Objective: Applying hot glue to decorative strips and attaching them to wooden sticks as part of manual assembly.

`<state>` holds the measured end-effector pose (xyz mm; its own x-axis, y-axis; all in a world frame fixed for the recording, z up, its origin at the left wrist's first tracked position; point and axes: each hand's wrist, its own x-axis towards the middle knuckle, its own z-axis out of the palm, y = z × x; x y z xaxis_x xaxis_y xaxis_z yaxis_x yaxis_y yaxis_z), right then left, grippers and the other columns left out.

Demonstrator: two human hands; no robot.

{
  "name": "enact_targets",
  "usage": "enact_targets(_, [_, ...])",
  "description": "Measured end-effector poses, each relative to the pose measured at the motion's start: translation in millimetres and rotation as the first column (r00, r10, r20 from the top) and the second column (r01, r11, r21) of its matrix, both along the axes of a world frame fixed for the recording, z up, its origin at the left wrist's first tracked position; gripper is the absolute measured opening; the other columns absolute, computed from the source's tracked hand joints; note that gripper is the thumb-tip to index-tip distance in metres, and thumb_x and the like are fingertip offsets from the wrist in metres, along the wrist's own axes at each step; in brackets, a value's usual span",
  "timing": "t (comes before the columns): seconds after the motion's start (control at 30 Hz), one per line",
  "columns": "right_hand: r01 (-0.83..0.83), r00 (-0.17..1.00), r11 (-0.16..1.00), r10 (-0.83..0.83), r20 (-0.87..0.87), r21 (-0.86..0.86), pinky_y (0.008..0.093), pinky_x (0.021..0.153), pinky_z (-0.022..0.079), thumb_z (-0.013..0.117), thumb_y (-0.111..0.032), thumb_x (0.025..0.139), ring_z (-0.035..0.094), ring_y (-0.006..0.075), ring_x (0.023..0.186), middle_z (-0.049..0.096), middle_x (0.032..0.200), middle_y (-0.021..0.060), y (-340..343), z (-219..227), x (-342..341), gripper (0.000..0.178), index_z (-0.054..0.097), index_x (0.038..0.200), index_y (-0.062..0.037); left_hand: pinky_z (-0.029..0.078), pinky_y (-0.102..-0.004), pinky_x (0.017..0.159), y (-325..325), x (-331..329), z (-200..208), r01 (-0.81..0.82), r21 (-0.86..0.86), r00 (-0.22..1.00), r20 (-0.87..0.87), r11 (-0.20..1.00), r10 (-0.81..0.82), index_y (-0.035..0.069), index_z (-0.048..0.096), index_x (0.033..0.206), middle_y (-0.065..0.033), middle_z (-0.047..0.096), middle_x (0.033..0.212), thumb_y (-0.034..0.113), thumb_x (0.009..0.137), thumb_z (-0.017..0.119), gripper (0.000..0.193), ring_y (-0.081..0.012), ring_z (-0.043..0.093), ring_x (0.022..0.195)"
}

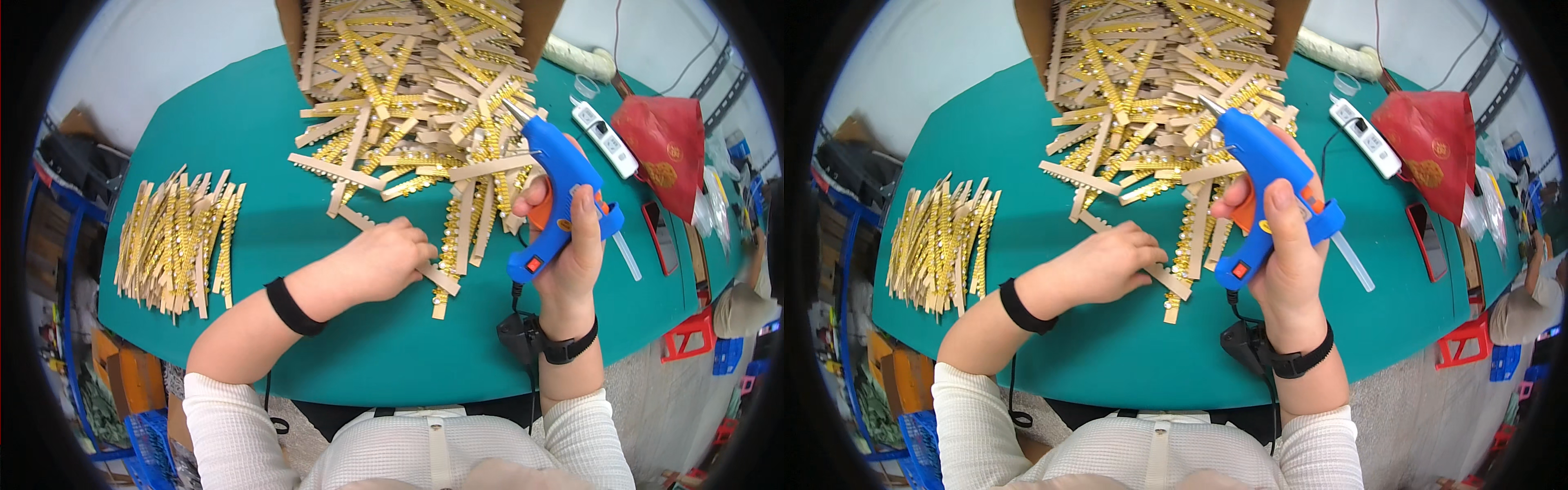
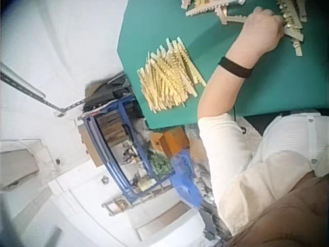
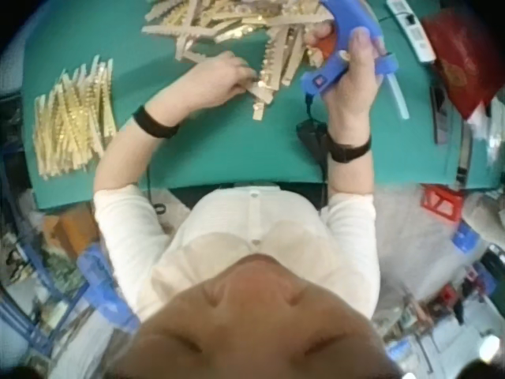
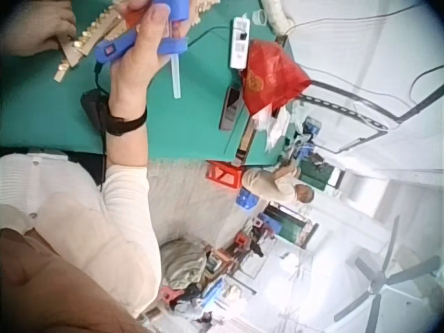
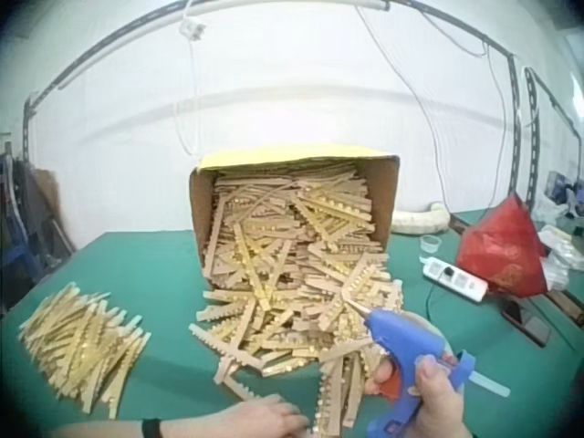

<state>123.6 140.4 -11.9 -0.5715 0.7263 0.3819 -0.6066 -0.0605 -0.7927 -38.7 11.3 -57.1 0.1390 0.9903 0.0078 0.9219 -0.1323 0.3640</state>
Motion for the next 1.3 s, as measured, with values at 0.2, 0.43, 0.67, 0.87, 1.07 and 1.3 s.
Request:
enact_targets(0.2, [0.003,1.000,1.000,-0.003,0.001,-0.006,0.0289,0.069,0.048,0.059,-0.031,0.082,0.056,0.0140,0.075,0.055,0.085,0.0094,10.3,0.7,7.5,0.060,0.034,0.125,0.0031,0.045,-0.0334,0.072,9.3,0.6,-2.6,-0.004,0.068,0.995,0.096,0.998,-0.002,0.005,0.059,0.093,-0.0090,0.054,0.088,0.005,0.069,0.066,0.025,-0.0255,0.052,0.085])
enact_targets(0.43, [0.024,0.989,0.998,-0.032,0.147,0.054,0.0248,0.071,0.045,0.068,-0.029,0.073,0.053,0.0118,0.076,0.055,0.085,0.0068,1.1,-1.0,4.6,0.075,0.030,0.129,0.0013,0.044,-0.0245,0.065,10.4,1.0,29.5,-0.293,0.339,0.759,0.651,0.894,0.002,-0.004,0.058,0.099,-0.0069,0.055,0.088,0.006,0.085,0.053,0.017,-0.0126,0.054,0.077])
enact_targets(0.67, [0.072,0.975,0.993,-0.090,0.203,0.094,0.0248,0.074,0.045,0.066,-0.003,0.071,0.053,0.0108,0.084,0.053,0.097,0.0063,-13.2,-0.9,-2.7,0.065,0.033,0.128,-0.0017,0.046,-0.0308,0.064,13.2,20.6,29.7,-0.228,0.313,0.726,0.686,0.922,-0.053,-0.001,0.061,0.092,-0.0120,0.059,0.080,0.012,0.081,0.059,0.017,-0.0241,0.058,0.073])
enact_targets(0.87, [0.179,0.974,0.982,-0.186,0.130,0.061,0.0216,0.066,0.043,0.066,-0.010,0.069,0.052,0.0102,0.077,0.053,0.090,0.0068,-7.0,4.8,0.8,0.071,0.029,0.129,0.0009,0.045,-0.0368,0.073,13.6,-44.8,11.4,-0.378,0.175,0.868,0.409,0.909,0.281,0.004,0.062,0.093,-0.0118,0.063,0.084,0.015,0.082,0.053,0.018,-0.0280,0.057,0.080])
enact_targets(1.07, [0.191,0.976,0.979,-0.197,0.088,0.076,0.0205,0.062,0.041,0.066,-0.014,0.068,0.052,0.0101,0.074,0.054,0.083,0.0052,-4.1,5.2,7.5,0.073,0.029,0.130,0.0005,0.042,-0.0343,0.078,6.3,-61.4,-21.0,-0.289,0.273,0.948,0.212,0.918,0.235,0.009,0.064,0.089,-0.0068,0.062,0.090,0.001,0.073,0.054,0.020,-0.0271,0.053,0.085])
enact_targets(1.3, [0.256,0.965,0.963,-0.251,-0.071,0.081,0.0260,0.061,0.032,0.058,-0.016,0.075,0.037,0.0084,0.061,0.042,0.070,-0.0001,-3.0,17.5,17.6,0.050,0.039,0.119,0.0003,0.045,-0.0311,0.073,7.0,-57.1,-11.3,-0.308,0.202,0.951,0.046,0.930,0.305,0.012,0.065,0.083,-0.0003,0.058,0.085,0.006,0.069,0.060,0.015,-0.0269,0.048,0.087])
